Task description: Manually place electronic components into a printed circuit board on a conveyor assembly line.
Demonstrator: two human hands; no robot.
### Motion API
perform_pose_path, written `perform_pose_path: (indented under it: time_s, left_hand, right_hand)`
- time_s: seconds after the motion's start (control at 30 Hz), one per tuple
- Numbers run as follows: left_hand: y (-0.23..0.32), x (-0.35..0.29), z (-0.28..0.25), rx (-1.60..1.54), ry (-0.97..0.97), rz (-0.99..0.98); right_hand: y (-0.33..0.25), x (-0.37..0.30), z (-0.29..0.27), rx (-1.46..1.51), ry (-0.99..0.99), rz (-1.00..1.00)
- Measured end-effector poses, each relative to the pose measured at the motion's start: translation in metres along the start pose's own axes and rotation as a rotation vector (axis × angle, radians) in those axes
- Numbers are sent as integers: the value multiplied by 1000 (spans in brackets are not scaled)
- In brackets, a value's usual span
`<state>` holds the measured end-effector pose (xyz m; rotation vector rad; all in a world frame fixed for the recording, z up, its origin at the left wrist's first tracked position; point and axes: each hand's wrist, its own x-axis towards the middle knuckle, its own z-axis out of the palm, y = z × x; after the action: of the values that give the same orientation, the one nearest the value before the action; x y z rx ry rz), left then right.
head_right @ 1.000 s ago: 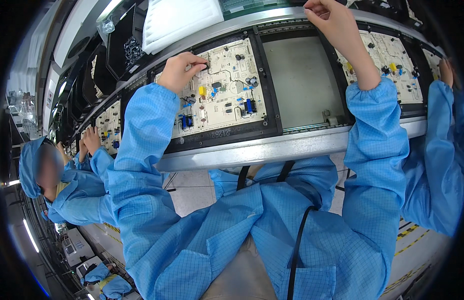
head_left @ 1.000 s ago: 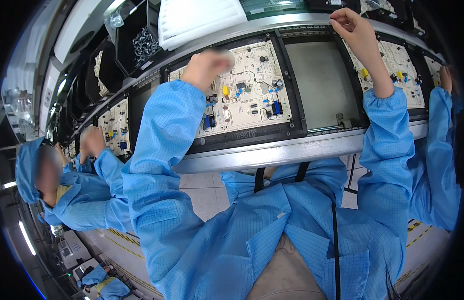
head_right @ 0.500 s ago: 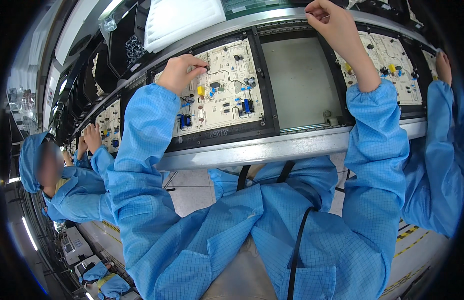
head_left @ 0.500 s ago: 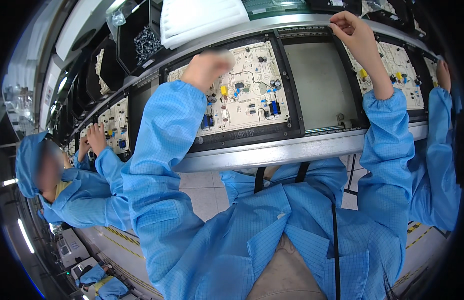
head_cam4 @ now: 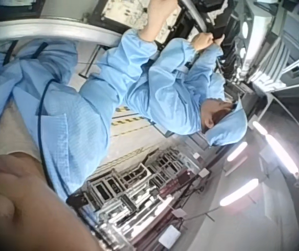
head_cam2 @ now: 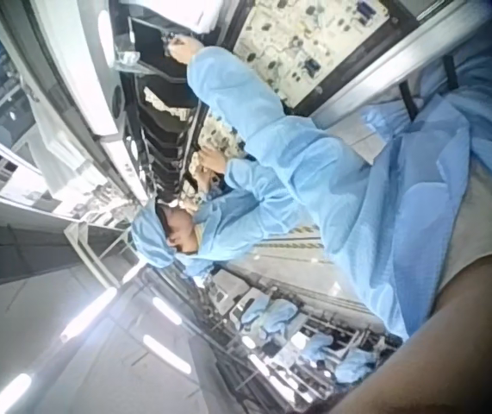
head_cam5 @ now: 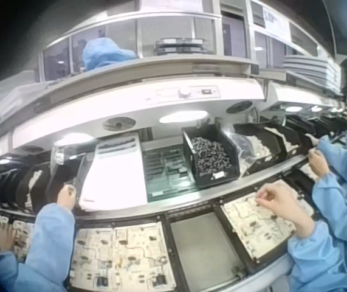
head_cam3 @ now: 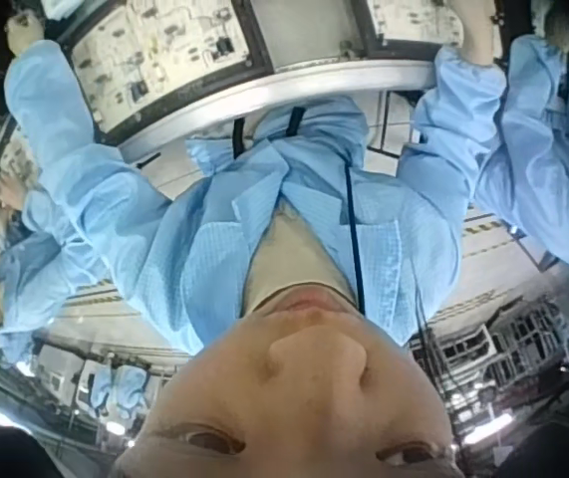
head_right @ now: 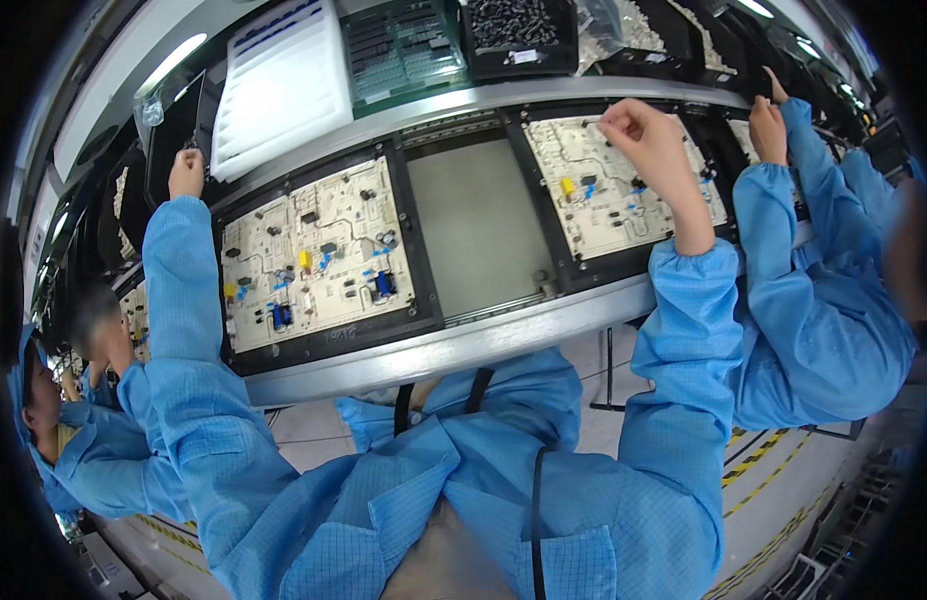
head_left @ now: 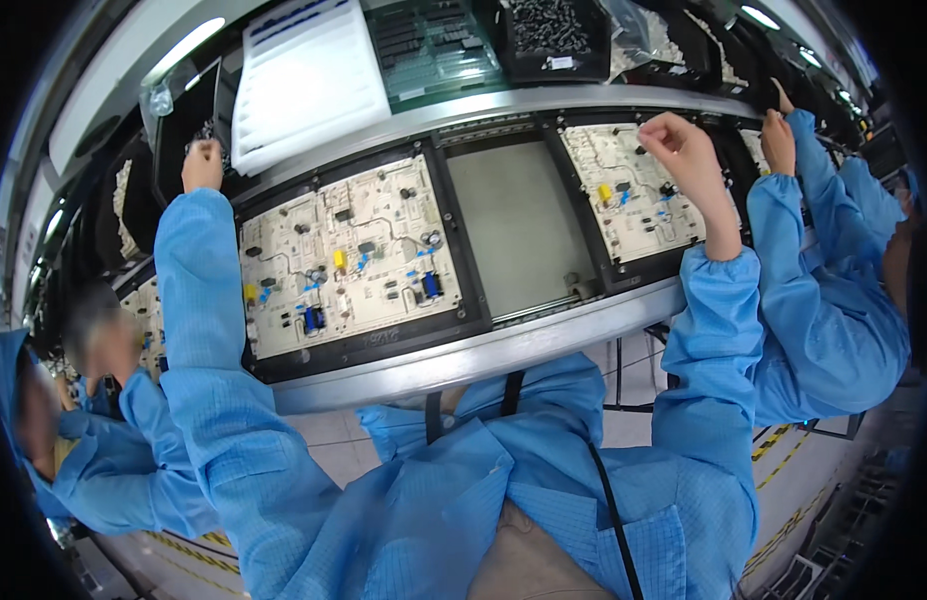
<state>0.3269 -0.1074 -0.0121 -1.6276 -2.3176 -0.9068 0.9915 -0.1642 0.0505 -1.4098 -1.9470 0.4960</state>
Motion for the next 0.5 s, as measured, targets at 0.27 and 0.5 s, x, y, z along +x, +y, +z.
perform_pose_path:
  time_s: [0.27, 0.5]
  left_hand:
    - [-33, 36, 21, 288, -356, 43]
    - [-16, 26, 21, 277, -280, -25]
  right_hand:
    - [30, 16, -9, -245, -157, -138]
    - [36, 23, -15, -334, -205, -171]
